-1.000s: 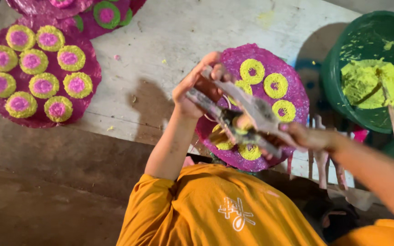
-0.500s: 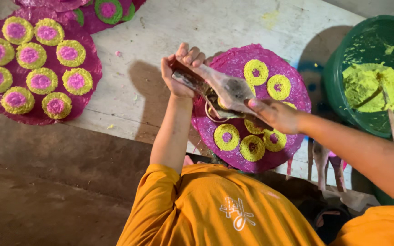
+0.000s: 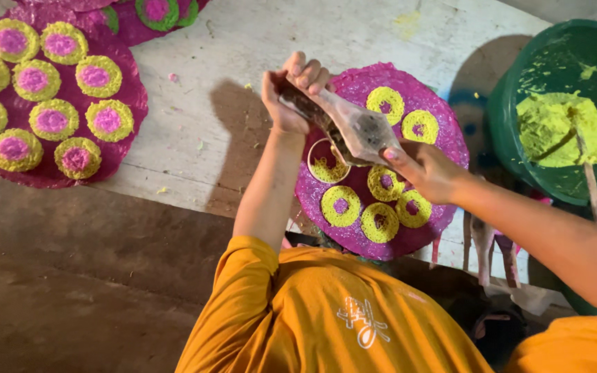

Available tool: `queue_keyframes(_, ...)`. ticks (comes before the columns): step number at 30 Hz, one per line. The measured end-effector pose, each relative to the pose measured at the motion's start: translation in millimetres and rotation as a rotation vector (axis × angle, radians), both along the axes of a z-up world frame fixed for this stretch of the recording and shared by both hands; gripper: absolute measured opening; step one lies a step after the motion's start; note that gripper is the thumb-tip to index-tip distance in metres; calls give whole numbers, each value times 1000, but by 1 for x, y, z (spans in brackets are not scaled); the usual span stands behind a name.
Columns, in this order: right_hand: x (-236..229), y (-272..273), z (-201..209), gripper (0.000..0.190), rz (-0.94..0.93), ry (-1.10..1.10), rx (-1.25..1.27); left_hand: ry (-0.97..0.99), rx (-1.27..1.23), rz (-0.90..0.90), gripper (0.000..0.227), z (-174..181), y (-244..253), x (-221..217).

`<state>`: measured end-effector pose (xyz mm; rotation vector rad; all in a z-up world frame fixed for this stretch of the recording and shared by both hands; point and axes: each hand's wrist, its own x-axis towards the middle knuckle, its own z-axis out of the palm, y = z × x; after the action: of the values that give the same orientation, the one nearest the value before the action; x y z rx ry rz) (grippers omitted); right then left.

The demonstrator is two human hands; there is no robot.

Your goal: The person decorates circular purple bases with yellow and pink dough patterns using handheld molds and wooden sticks, handling the items individually at a table.

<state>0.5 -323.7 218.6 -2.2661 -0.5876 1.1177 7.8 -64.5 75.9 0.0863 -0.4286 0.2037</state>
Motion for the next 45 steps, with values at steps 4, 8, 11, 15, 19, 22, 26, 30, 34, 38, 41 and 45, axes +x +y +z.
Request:
queue_keyframes(4, -8, 11, -13, 75, 66, -65, 106, 4, 91, 46, 39, 12, 19, -8)
queue_keyframes(8, -16, 11, -28, 73, 59, 0, 123, 46, 92, 47, 41, 12, 28, -25)
queue_keyframes(11, -15, -1, -40, 72, 31, 100, -44, 107, 59, 66, 31, 2, 16, -35)
queue_keyframes(15, -1, -40, -48, 80, 28, 109, -223, 119, -43, -59, 53, -13, -15, -38)
queue_keyframes(19, 9, -97, -37, 86, -96, 48, -42, 418, 657, -15, 66, -8, -13, -44)
queue_keyframes(22, -7, -125, -29, 99, -312, 172, 325, 369, 1538, 128, 83, 7, 5, -66)
queue_keyframes(26, -52, -131, -24, 106, -604, 217, 662, 140, 2156, 204, 122, 27, 5, -101)
queue_keyframes(30, -77, -107, -28, 107, -729, 212, 873, 121, 2287, 245, 126, 45, -6, -103)
queue_keyframes(34, -66, -82, -42, 102, -773, 112, 966, 153, 2195, 464, 121, 58, 6, -114)
queue_keyframes(38, -10, -35, -64, 74, -739, 54, 921, 472, 2074, 554, 121, 57, 56, -146)
queue_keyframes(41, 33, 42, -86, 44, -794, -68, 629, 679, 2229, 540, 121, 43, 90, -171)
queue_keyframes(45, 75, 155, -120, 47, -679, -94, 612, 797, 2325, 494, 126, 7, 99, -211)
